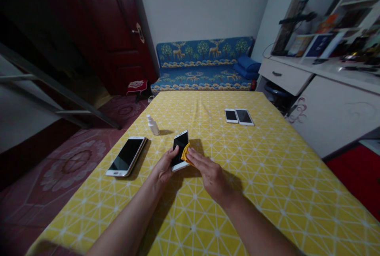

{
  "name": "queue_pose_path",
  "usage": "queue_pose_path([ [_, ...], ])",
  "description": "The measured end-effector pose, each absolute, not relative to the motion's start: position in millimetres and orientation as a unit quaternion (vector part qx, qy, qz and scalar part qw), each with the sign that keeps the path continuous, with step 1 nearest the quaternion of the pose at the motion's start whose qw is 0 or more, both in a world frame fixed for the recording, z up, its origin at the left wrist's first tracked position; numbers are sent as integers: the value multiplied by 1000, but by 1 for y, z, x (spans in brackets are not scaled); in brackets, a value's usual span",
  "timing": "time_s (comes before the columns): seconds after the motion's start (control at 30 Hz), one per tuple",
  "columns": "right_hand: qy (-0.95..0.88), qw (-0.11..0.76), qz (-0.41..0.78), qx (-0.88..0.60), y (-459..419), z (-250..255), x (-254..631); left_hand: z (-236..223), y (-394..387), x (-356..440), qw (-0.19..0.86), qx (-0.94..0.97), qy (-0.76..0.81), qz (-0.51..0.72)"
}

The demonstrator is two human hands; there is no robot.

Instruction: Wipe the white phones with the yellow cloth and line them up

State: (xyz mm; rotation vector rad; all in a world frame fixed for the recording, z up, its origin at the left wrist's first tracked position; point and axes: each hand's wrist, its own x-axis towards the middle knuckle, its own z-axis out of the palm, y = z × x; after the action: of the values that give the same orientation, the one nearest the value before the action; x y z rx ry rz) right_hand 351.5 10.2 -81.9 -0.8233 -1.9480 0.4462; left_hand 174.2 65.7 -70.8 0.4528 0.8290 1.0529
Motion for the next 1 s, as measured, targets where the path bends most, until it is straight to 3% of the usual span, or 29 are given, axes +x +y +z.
queue_pose_path([
  [0.17, -811, 469, 165, -308, 6, -80, 350, -68, 68, 173, 759, 183, 385, 492],
  [0.37, -808, 452, 167, -340, 7, -82, 354, -72, 70, 173, 684, 188, 383, 591],
  [0.63, -830, 315, 212, -408, 5, -75, 363, -63, 70, 171, 661, 190, 351, 635],
  [1.0, -633, 476, 345, -503, 10, -78, 353, -68, 48, 208, 691, 304, 285, 591],
])
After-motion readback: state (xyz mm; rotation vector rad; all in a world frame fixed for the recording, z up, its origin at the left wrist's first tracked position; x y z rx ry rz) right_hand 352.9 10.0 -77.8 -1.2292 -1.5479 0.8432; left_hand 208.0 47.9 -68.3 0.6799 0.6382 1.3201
